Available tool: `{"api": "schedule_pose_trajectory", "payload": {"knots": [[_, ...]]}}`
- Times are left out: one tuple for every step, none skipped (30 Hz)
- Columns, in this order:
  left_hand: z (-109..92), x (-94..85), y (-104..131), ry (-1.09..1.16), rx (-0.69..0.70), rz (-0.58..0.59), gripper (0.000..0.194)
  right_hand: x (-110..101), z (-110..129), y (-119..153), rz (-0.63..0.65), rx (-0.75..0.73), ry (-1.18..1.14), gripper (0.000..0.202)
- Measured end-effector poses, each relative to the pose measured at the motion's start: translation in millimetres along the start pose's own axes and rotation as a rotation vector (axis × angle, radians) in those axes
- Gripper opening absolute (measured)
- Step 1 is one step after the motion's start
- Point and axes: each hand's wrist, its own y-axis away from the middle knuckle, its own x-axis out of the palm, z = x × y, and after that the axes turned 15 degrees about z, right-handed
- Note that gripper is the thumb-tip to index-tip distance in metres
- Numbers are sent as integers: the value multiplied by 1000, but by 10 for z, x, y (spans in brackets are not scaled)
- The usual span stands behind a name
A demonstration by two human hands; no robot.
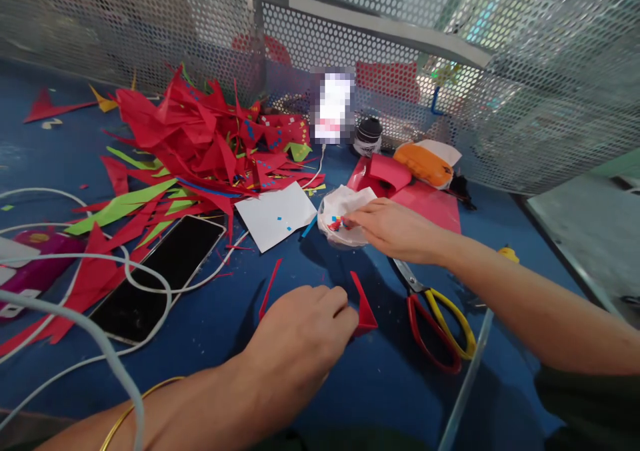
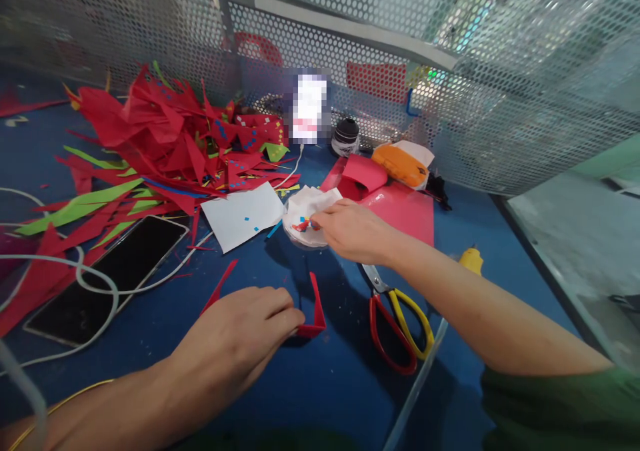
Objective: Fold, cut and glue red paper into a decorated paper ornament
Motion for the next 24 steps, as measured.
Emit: {"api": "schedule_pose_trajectory", "payload": {"knots": [[3,3,-3,4,-4,18,25,20,-15,17,-20,-27,-17,39],[6,6,-6,6,-6,35,25,32,-28,30,-50,-46,-40,39],[11,8,-9,5,-11,55,25,37,-39,38,-87,-57,-63,40],[15,11,-12,2,-13,70,24,36,-46,40,-123,-61,-80,40],[18,12,-14,1,-15,86,23,32,-47,34,-148,-62,-89,40],[20,12,-14,1,-19,100,23,27,-43,22,-157,-63,-89,39],[21,11,-14,2,-26,108,22,21,-32,5,-149,-65,-84,38],[21,8,-12,7,-32,114,22,16,-18,-14,-130,-74,-75,37],[19,3,-11,14,-34,118,22,10,-4,-32,-104,-91,-66,35],[17,-3,-9,19,-37,113,22,4,9,-46,-81,-113,-63,34],[13,-9,-8,20,-36,107,22,-2,17,-53,-68,-134,-67,34],[10,-15,-8,20,-34,105,23,-7,18,-54,-70,-149,-77,34],[7,-21,-8,18,-31,109,23,-11,11,-49,-85,-154,-87,35],[3,-24,-10,14,-31,116,23,-11,-1,-40,-110,-150,-94,36],[1,-26,-12,6,-32,122,23,-8,-18,-31,-138,-138,-91,37],[-1,-25,-13,-1,-31,128,23,-1,-36,-22,-157,-124,-76,37],[-3,-22,-14,-6,-29,131,23,10,-52,-17,-160,-113,-50,37],[-3,-18,-14,-12,-26,126,23,23,-65,-16,-151,-103,-13,37],[-3,-13,-14,-14,-23,123,23,36,-73,-17,-136,-87,30,38],[-3,-9,-13,-15,-23,123,23,47,-77,-19,-127,-65,74,38],[-2,-6,-12,-15,-25,122,23,55,-76,-22,-129,-37,113,39],[-1,-4,-12,-15,-28,120,24,59,-73,-22,-145,-9,140,39],[-1,-3,-12,-16,-30,120,24,59,-68,-21,-169,15,150,39],[0,-4,-13,-17,-29,119,25,57,-61,-19,-194,30,144,39]]}}
